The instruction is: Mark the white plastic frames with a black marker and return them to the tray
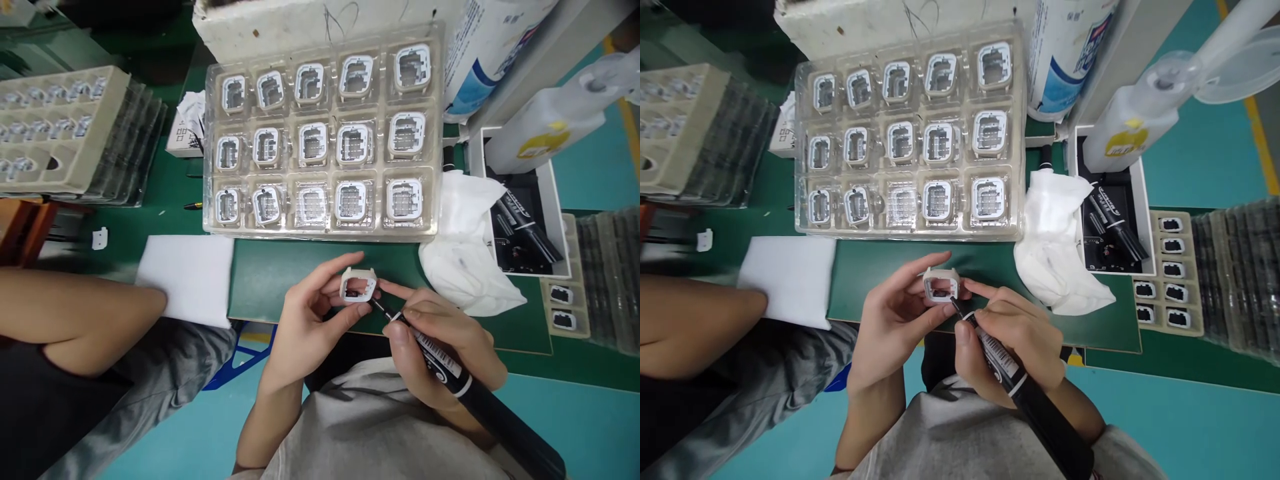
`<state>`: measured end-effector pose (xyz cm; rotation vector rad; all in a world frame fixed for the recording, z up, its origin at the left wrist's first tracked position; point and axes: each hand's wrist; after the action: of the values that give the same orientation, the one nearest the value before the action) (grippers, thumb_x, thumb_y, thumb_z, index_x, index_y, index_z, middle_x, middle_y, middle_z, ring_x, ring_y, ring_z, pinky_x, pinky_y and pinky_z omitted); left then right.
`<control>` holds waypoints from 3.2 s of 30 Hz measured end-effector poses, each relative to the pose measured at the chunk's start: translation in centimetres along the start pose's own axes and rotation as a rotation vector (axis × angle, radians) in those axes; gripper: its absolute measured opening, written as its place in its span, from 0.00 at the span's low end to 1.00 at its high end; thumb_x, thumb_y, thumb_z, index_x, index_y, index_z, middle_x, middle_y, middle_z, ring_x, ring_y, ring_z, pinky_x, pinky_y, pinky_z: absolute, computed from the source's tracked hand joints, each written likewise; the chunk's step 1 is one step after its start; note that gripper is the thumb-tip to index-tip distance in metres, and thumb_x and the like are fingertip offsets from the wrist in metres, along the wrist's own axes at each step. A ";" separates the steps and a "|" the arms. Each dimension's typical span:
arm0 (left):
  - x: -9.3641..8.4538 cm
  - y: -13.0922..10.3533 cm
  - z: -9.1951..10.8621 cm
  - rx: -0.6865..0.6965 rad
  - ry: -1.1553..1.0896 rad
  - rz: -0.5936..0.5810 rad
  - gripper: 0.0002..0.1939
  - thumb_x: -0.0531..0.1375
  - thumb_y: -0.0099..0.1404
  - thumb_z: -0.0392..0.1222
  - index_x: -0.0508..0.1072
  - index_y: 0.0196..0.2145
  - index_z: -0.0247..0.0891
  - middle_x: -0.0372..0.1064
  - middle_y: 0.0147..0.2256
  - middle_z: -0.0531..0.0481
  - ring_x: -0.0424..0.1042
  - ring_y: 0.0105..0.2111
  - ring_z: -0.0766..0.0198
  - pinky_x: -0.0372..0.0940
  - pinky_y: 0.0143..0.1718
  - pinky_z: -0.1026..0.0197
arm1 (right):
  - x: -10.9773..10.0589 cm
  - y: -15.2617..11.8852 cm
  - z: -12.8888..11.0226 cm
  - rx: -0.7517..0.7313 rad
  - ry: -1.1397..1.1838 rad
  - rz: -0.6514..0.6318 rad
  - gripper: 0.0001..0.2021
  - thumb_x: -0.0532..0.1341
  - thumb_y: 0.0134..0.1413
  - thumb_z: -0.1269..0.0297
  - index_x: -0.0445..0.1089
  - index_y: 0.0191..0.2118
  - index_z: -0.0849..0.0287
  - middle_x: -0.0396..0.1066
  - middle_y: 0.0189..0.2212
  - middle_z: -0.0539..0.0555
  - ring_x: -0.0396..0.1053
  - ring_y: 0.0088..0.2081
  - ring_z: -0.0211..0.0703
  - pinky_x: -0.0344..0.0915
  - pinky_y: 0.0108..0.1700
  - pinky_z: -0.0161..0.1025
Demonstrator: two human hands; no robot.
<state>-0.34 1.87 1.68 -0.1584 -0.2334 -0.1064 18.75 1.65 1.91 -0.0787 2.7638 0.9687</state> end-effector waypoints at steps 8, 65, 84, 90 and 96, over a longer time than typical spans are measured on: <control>0.3 0.7 0.5 -0.071 -0.085 0.090 0.15 0.83 0.62 0.34 0.88 0.45 0.39 0.90 0.40 0.48 0.92 0.43 0.55 0.86 0.48 0.62 | -1.4 0.1 -0.6 0.114 -0.060 -0.186 0.13 0.65 0.69 0.83 0.75 0.40 0.56 0.78 0.30 0.49 0.75 0.30 0.42 0.90 0.61 0.64; 2.5 -0.9 -1.1 0.241 0.623 0.151 0.15 0.67 0.81 0.46 0.81 0.34 0.41 0.78 0.25 0.54 0.72 0.22 0.67 0.69 0.28 0.64 | 1.2 -0.3 0.4 -0.030 -0.088 0.197 0.14 0.69 0.67 0.85 0.76 0.49 0.58 0.76 0.31 0.50 0.73 0.28 0.42 0.93 0.48 0.58; 2.3 -1.2 -1.5 0.254 0.665 0.202 0.21 0.68 0.80 0.54 0.75 0.29 0.42 0.61 0.21 0.58 0.56 0.21 0.68 0.58 0.26 0.62 | 0.9 -0.1 -0.2 -0.014 -0.177 0.078 0.14 0.68 0.67 0.85 0.74 0.43 0.56 0.76 0.29 0.48 0.78 0.30 0.44 0.93 0.54 0.55; 2.0 -1.1 -1.2 0.218 0.623 0.171 0.17 0.69 0.79 0.51 0.81 0.33 0.41 0.65 0.22 0.57 0.58 0.21 0.69 0.59 0.25 0.63 | 1.4 -0.1 0.3 -0.040 -0.114 0.188 0.15 0.69 0.63 0.86 0.75 0.46 0.59 0.75 0.30 0.49 0.74 0.30 0.41 0.93 0.49 0.53; 1.8 -1.4 -1.3 0.230 0.641 0.173 0.21 0.68 0.79 0.54 0.75 0.30 0.41 0.60 0.22 0.57 0.54 0.22 0.68 0.56 0.25 0.62 | 1.4 -0.4 0.2 -0.124 -0.259 0.072 0.10 0.69 0.70 0.81 0.74 0.47 0.58 0.76 0.29 0.49 0.77 0.31 0.43 0.93 0.54 0.56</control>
<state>1.56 0.14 1.01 0.0885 0.4072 0.0445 17.50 1.51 1.18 0.1192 2.4850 1.0843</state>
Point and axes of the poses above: each hand's wrist, its own y-axis towards the middle knuckle, its own x-axis out of the palm, z = x × y
